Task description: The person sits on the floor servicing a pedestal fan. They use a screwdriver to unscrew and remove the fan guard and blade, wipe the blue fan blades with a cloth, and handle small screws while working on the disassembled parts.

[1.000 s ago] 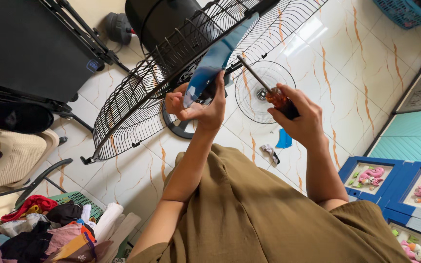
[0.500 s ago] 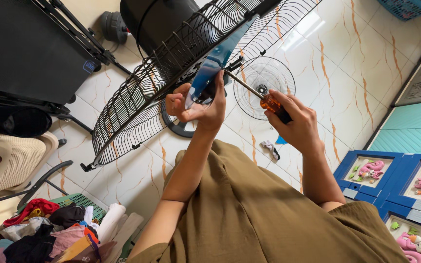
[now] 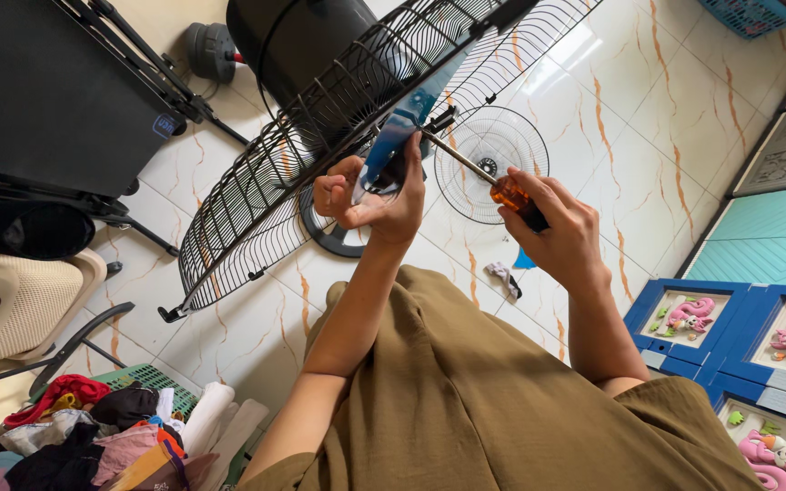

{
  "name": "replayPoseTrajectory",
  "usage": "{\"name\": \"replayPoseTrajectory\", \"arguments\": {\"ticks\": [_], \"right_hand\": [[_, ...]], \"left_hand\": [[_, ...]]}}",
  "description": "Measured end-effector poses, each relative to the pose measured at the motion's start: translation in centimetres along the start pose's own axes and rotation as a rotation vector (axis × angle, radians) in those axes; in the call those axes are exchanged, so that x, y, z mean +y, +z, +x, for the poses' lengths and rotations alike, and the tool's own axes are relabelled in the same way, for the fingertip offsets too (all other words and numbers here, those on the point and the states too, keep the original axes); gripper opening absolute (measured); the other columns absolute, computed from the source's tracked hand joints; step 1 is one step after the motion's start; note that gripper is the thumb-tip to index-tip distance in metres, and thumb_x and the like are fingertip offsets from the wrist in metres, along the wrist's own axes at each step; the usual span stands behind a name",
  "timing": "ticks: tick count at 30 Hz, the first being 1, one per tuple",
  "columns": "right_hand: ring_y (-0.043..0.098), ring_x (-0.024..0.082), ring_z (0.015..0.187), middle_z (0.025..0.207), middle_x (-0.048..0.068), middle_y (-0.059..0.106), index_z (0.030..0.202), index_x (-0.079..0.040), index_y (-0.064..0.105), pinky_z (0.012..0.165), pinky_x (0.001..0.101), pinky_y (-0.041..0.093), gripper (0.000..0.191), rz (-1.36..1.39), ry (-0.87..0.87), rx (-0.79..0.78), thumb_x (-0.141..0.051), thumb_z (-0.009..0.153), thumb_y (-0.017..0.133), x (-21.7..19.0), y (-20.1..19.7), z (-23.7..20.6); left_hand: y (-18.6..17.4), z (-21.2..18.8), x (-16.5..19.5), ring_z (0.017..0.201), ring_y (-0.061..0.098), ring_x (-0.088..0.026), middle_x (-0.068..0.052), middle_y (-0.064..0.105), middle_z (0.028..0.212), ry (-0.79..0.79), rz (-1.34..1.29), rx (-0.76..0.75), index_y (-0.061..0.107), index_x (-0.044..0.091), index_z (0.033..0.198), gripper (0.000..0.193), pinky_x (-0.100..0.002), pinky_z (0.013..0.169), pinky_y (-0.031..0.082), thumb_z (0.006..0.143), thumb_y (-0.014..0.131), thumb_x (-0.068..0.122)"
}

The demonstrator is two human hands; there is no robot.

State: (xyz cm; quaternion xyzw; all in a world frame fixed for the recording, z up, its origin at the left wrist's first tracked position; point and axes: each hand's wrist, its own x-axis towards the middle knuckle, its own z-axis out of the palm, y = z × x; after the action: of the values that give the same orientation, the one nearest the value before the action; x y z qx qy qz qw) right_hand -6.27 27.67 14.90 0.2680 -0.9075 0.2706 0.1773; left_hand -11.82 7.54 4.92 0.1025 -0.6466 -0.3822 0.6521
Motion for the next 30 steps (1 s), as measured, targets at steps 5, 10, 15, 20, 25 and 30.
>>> {"name": "replayPoseTrajectory", "arguments": {"ticks": [5,10,15,20,25,30], "right_hand": [[0.072,0.023,0.087,0.112,0.010,0.072,0.134,-0.007,0.068,0.074,0.0335,0.058,0.047,-0.076,-0.010,0.006,-0.009,0.089,0.083,-0.5,-0.4,0.4],[0.073,0.022,0.084,0.112,0.008,0.073,0.135,-0.011,0.069,0.069,0.0336,0.057,0.048,-0.272,-0.021,0.009,-0.012,0.089,0.085,-1.5,-1.1,0.5],[0.070,0.025,0.090,0.116,0.010,0.072,0.138,-0.006,0.062,0.075,0.0369,0.057,0.046,-0.117,0.088,-0.144,-0.014,0.097,0.081,-1.0,-1.8,0.6],[0.068,0.028,0.088,0.112,0.020,0.062,0.118,-0.003,0.058,0.073,0.0375,0.056,0.048,0.014,0.090,-0.082,-0.013,0.080,0.086,0.4,-2.0,0.7],[0.073,0.026,0.097,0.117,0.011,0.070,0.123,-0.007,0.064,0.084,0.0365,0.060,0.042,-0.116,-0.047,0.002,-0.011,0.090,0.090,1.1,-2.7,1.0],[0.067,0.027,0.081,0.107,0.018,0.064,0.120,0.000,0.061,0.071,0.0361,0.055,0.050,0.050,0.138,-0.115,-0.010,0.078,0.086,1.7,-3.3,1.3]], "left_hand": [[0.2,0.0,0.0,0.096,0.044,-0.023,-0.013,0.025,0.127,-0.003,-0.046,0.003,0.013,0.017,0.143,0.120,-0.027,0.066,0.042,0.065,0.104,0.013],[0.2,-0.1,-0.1,0.093,0.046,-0.023,-0.012,0.024,0.128,0.009,-0.042,0.001,0.012,0.017,0.144,0.121,-0.027,0.064,0.042,0.065,0.103,0.010],[0.2,-0.3,-0.1,0.095,0.052,-0.024,-0.012,0.045,0.119,0.026,-0.118,-0.027,0.007,0.016,0.147,0.119,-0.033,0.074,0.050,0.072,0.098,0.004],[-1.0,0.0,0.5,0.098,0.073,-0.022,-0.019,0.063,0.120,-0.200,-0.401,-0.205,0.007,0.014,0.149,0.105,-0.035,0.086,0.066,0.086,0.088,-0.006],[-2.5,2.4,0.4,0.083,0.077,-0.019,-0.012,0.081,0.105,-0.417,-0.368,-0.562,0.071,0.003,0.122,0.034,-0.030,0.081,0.062,0.093,0.087,-0.004],[-1.9,4.2,1.6,0.102,0.078,-0.022,-0.012,0.076,0.113,-0.203,-0.419,-0.557,0.071,0.001,0.115,0.016,-0.028,0.090,0.064,0.099,0.075,0.003]]}}
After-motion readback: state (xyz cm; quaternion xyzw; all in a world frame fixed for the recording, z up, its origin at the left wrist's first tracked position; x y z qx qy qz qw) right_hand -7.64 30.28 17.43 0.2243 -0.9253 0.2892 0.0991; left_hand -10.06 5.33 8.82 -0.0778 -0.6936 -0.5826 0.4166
